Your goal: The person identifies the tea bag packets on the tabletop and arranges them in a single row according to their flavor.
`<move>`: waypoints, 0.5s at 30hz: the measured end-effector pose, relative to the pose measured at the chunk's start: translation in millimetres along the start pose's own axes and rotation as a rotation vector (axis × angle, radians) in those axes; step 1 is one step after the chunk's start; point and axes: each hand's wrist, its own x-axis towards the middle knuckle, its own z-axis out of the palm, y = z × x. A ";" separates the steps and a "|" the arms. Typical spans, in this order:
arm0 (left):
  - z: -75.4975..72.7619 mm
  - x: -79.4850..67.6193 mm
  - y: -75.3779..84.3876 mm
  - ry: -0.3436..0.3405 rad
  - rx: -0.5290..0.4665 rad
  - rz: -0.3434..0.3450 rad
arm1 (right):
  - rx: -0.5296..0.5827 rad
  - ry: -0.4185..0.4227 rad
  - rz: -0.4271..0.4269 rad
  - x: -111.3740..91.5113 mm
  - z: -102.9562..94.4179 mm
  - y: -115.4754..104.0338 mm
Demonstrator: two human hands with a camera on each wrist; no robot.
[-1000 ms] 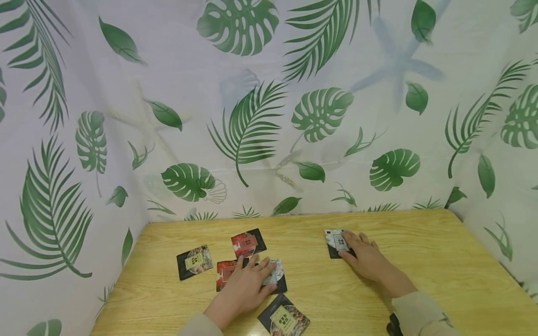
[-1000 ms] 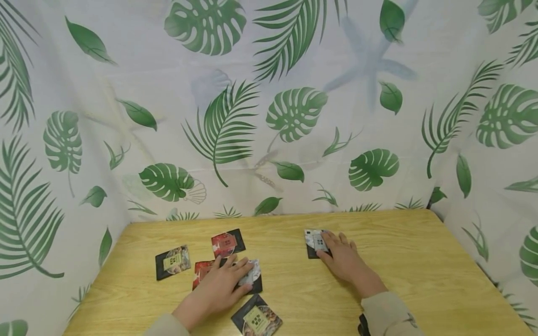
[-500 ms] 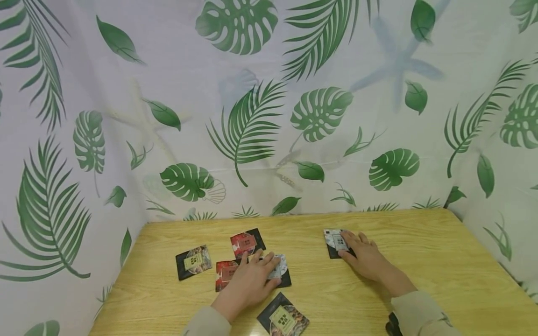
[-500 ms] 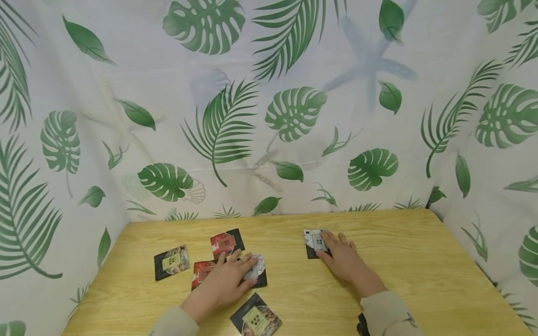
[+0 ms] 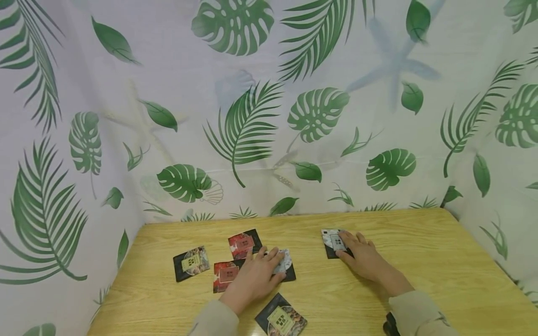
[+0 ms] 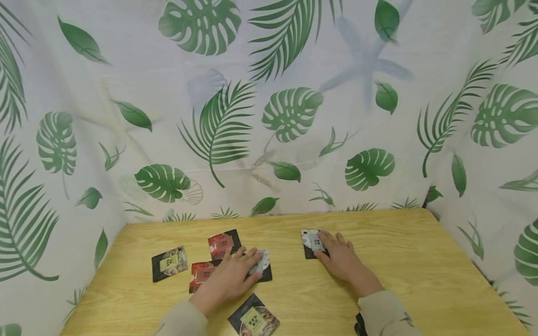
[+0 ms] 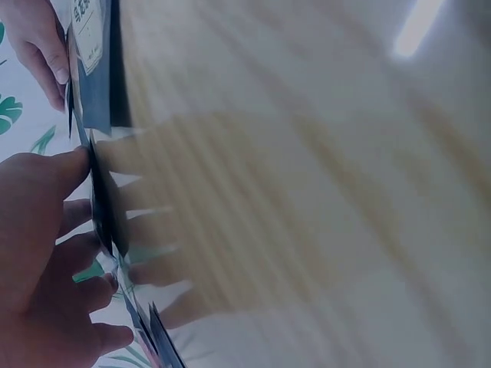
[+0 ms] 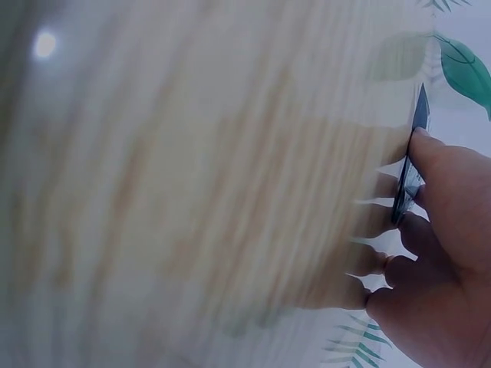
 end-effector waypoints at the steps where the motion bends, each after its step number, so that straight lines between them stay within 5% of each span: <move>1: 0.0 1.3 0.9 0.002 0.000 0.001 | 0.002 0.000 0.001 0.0 -0.4 -0.2; 15: 2.2 17.3 11.6 -0.014 0.008 -0.026 | 0.010 -0.013 0.000 1.4 1.2 1.3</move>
